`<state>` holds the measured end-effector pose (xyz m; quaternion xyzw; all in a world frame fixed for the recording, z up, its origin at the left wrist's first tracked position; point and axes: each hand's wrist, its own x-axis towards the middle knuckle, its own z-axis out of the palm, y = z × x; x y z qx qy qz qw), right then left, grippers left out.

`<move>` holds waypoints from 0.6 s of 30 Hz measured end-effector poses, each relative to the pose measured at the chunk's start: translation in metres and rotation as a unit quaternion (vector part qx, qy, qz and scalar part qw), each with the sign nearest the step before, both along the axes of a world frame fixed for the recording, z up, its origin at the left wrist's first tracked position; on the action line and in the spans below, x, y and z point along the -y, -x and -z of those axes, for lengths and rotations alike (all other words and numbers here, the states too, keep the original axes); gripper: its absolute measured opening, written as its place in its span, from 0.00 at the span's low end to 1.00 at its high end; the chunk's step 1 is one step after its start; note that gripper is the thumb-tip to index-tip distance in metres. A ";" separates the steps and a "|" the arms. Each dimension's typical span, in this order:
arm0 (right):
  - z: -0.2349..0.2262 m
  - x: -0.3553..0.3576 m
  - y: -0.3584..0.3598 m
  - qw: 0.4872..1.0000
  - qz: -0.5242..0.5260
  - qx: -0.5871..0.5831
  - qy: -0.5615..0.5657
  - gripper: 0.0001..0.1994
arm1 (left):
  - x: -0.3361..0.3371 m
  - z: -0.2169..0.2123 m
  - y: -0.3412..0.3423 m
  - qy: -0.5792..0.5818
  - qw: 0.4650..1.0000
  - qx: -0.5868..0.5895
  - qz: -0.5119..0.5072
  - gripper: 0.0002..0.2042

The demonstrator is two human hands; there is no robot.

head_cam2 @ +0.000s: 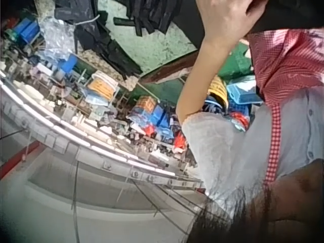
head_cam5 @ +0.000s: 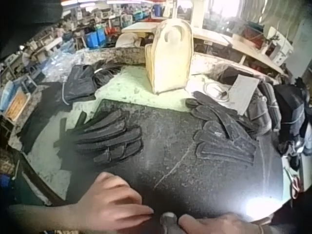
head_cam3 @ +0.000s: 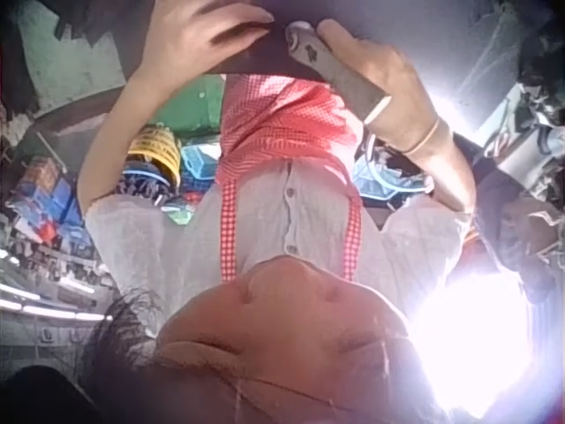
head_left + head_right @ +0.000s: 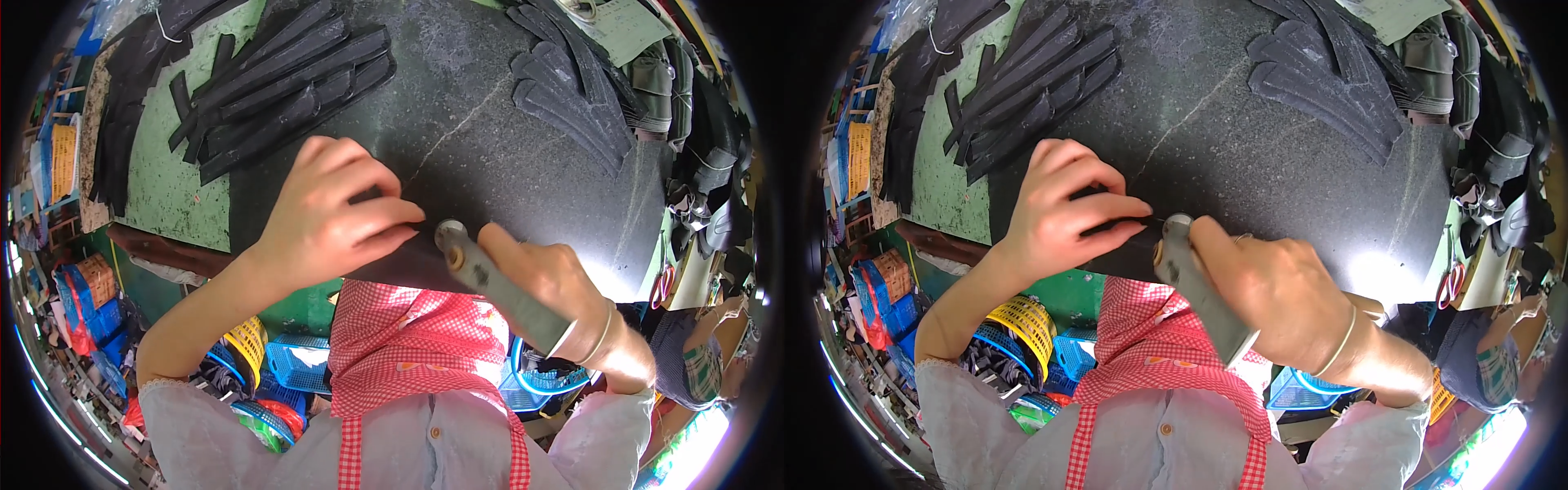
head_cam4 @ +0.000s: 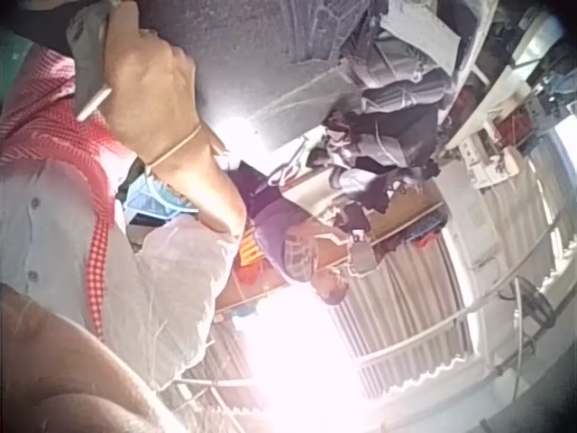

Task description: Hammering the edges of leather strips on a workbench for shoe preparation.

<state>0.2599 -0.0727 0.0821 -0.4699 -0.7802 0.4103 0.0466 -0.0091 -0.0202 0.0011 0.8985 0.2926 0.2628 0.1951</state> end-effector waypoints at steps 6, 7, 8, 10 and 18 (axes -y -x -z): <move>0.002 -0.002 0.010 0.998 -0.001 -0.011 -0.055 0.11 | 0.003 -0.001 0.008 -0.056 0.998 -0.001 -0.002 0.16; 0.001 -0.006 0.013 0.999 -0.011 -0.004 -0.030 0.10 | 0.001 -0.001 0.011 -0.016 1.000 -0.001 -0.004 0.16; -0.001 -0.009 0.016 1.000 -0.021 0.003 -0.005 0.09 | 0.000 0.000 0.016 0.017 0.999 0.002 -0.029 0.15; -0.001 -0.012 0.018 0.999 0.001 0.003 -0.052 0.08 | 0.002 0.001 0.019 -0.031 0.999 0.018 -0.018 0.15; -0.003 -0.021 0.033 0.999 0.010 0.003 -0.033 0.09 | 0.006 0.001 0.034 -0.044 0.998 -0.004 -0.040 0.16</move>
